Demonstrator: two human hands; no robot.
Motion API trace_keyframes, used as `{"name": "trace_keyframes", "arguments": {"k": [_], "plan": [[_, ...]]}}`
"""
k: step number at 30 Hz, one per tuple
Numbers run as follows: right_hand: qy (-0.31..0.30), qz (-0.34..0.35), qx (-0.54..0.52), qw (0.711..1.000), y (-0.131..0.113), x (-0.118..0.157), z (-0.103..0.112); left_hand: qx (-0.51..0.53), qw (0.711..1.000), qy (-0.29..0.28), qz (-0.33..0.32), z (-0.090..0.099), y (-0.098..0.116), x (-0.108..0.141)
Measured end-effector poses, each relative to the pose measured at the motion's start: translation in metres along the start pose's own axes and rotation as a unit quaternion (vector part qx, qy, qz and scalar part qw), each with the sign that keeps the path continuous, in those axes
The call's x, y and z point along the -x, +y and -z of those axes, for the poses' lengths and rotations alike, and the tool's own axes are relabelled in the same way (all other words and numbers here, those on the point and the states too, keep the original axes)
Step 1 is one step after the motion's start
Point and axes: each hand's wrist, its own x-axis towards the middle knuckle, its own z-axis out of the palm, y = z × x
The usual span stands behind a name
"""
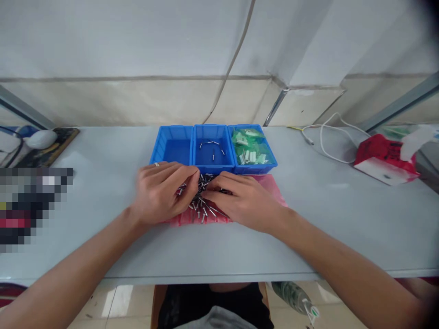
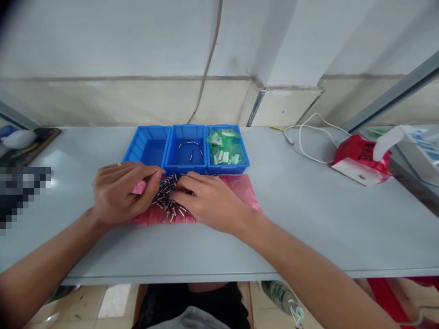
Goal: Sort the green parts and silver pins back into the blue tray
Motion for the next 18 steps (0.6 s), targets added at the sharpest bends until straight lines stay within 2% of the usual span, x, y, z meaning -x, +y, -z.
{"name": "trace_keyframes", "arguments": {"k": [9, 18], "plan": [[0.075, -0.070, -0.131, 0.986, 0.0029, -0.0031, 0.0005, 0.012, 1.000, -0.003, -0.019, 0.0035, 0.0020, -0.0011], [0.124, -0.103, -0.162, 0.973, 0.0016, -0.0060, 0.0048, -0.004, 0.999, -0.009, -0.034, 0.0061, 0.0010, -0.0014]]}}
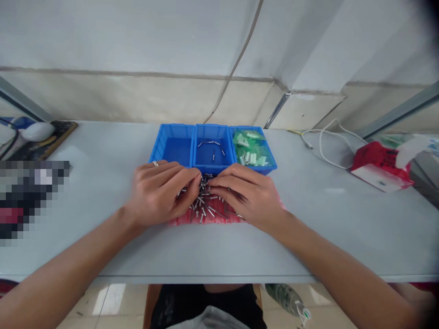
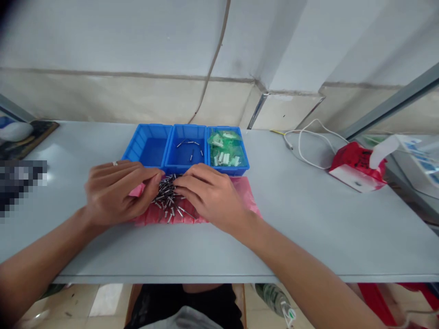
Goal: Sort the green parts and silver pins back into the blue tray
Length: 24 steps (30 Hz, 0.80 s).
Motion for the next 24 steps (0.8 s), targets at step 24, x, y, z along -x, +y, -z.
{"name": "trace_keyframes", "arguments": {"k": [24], "plan": [[0.116, -0.270, -0.266, 0.918, -0.009, -0.007, 0.011, 0.001, 1.000, 0.003, -0.004, 0.000, 0.002, -0.002]]}}
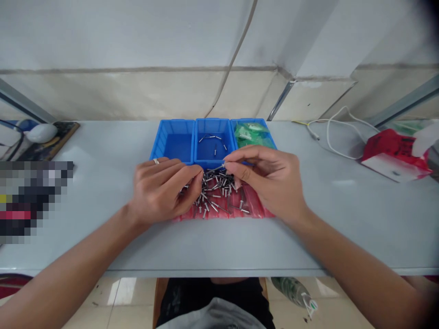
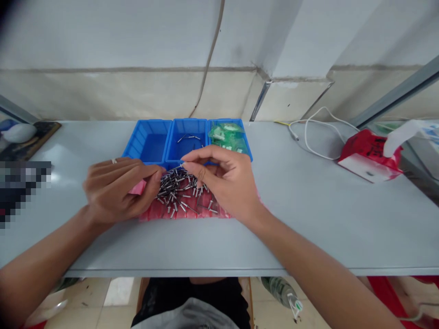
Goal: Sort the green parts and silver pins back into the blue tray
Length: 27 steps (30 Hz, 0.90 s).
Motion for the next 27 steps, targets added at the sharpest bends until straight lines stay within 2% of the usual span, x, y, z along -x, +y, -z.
{"name": "trace_keyframes", "arguments": {"k": [6, 9, 11, 13, 15, 17, 20, 27], "plan": [[0.007, -0.116, -0.109, 0.987, 0.002, -0.004, 0.004, -0.005, 1.000, 0.005, 0.027, -0.004, -0.003, 0.004], [-0.021, -0.119, -0.159, 0.980, -0.001, -0.006, 0.007, 0.002, 0.999, 0.002, 0.036, -0.004, -0.003, 0.005], [-0.061, -0.073, -0.091, 0.991, -0.004, -0.005, 0.006, 0.010, 0.999, 0.000, 0.034, -0.004, -0.003, 0.005], [-0.126, 0.017, 0.048, 0.991, -0.004, -0.001, 0.003, 0.011, 0.999, 0.000, 0.031, -0.003, -0.002, 0.004], [-0.206, 0.096, 0.178, 0.957, 0.001, 0.005, -0.002, 0.007, 1.000, 0.004, 0.028, -0.003, -0.002, 0.003], [-0.258, 0.137, 0.259, 0.921, 0.009, 0.010, -0.008, -0.001, 1.000, 0.009, 0.025, -0.002, -0.002, 0.002], [-0.266, 0.171, 0.312, 0.896, 0.022, 0.013, -0.012, -0.012, 1.000, 0.014, 0.023, -0.001, -0.003, 0.000], [-0.205, 0.296, 0.371, 0.856, 0.026, 0.012, -0.012, -0.013, 1.000, 0.005, -0.005, 0.003, 0.000, -0.001]]}}
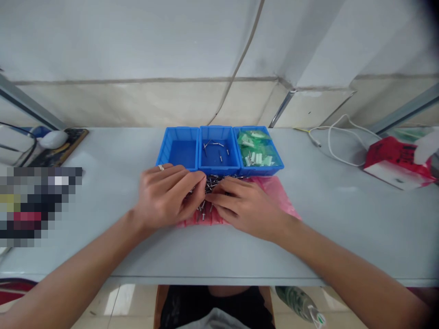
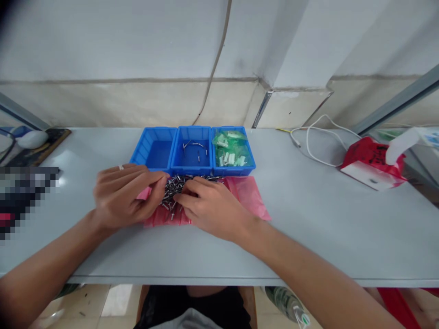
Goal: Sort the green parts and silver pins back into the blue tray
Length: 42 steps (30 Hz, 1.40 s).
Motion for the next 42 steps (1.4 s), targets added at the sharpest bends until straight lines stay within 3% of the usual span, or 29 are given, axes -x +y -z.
{"name": "trace_keyframes", "arguments": {"k": [11, 15, 17, 20, 22, 24, 26, 28, 30, 32, 35, 38, 42], "plan": [[0.077, -0.042, -0.096, 0.992, 0.006, -0.005, 0.004, 0.002, 1.000, 0.003, 0.003, -0.003, 0.000, 0.002], [0.127, -0.111, -0.124, 0.978, 0.000, -0.008, 0.011, 0.007, 1.000, -0.002, -0.004, -0.001, 0.001, 0.001], [0.157, -0.187, -0.149, 0.958, -0.003, -0.009, 0.015, 0.006, 1.000, -0.008, -0.005, -0.001, 0.002, 0.001], [0.193, -0.304, -0.239, 0.902, -0.004, -0.008, 0.021, 0.001, 1.000, -0.010, -0.001, -0.001, 0.002, 0.002], [0.208, -0.338, -0.322, 0.860, 0.000, -0.008, 0.023, -0.001, 1.000, -0.006, 0.002, -0.002, 0.001, 0.002], [0.201, -0.328, -0.381, 0.841, 0.004, -0.008, 0.026, 0.000, 1.000, -0.005, 0.007, -0.003, 0.000, 0.003], [0.182, -0.302, -0.381, 0.855, 0.006, -0.009, 0.029, 0.005, 1.000, -0.006, 0.013, -0.005, -0.001, 0.003], [0.149, -0.260, -0.313, 0.901, 0.004, -0.009, 0.029, 0.010, 1.000, -0.010, 0.017, -0.006, -0.002, 0.004], [0.076, -0.193, -0.214, 0.955, 0.000, -0.007, 0.026, 0.013, 1.000, -0.006, 0.016, -0.006, -0.001, 0.004], [-0.013, -0.125, -0.115, 0.985, -0.003, -0.005, 0.019, 0.012, 1.000, -0.002, 0.011, -0.006, 0.000, 0.003], [-0.076, -0.068, -0.014, 0.995, -0.002, -0.001, 0.006, 0.007, 1.000, -0.003, 0.007, -0.005, 0.001, 0.003], [-0.066, -0.033, 0.010, 0.997, 0.002, 0.002, 0.000, 0.003, 1.000, -0.002, 0.013, -0.005, 0.001, 0.003], [-0.053, -0.035, 0.000, 0.998, 0.004, 0.002, 0.001, -0.008, 1.000, 0.006, 0.011, -0.007, -0.002, -0.001]]}}
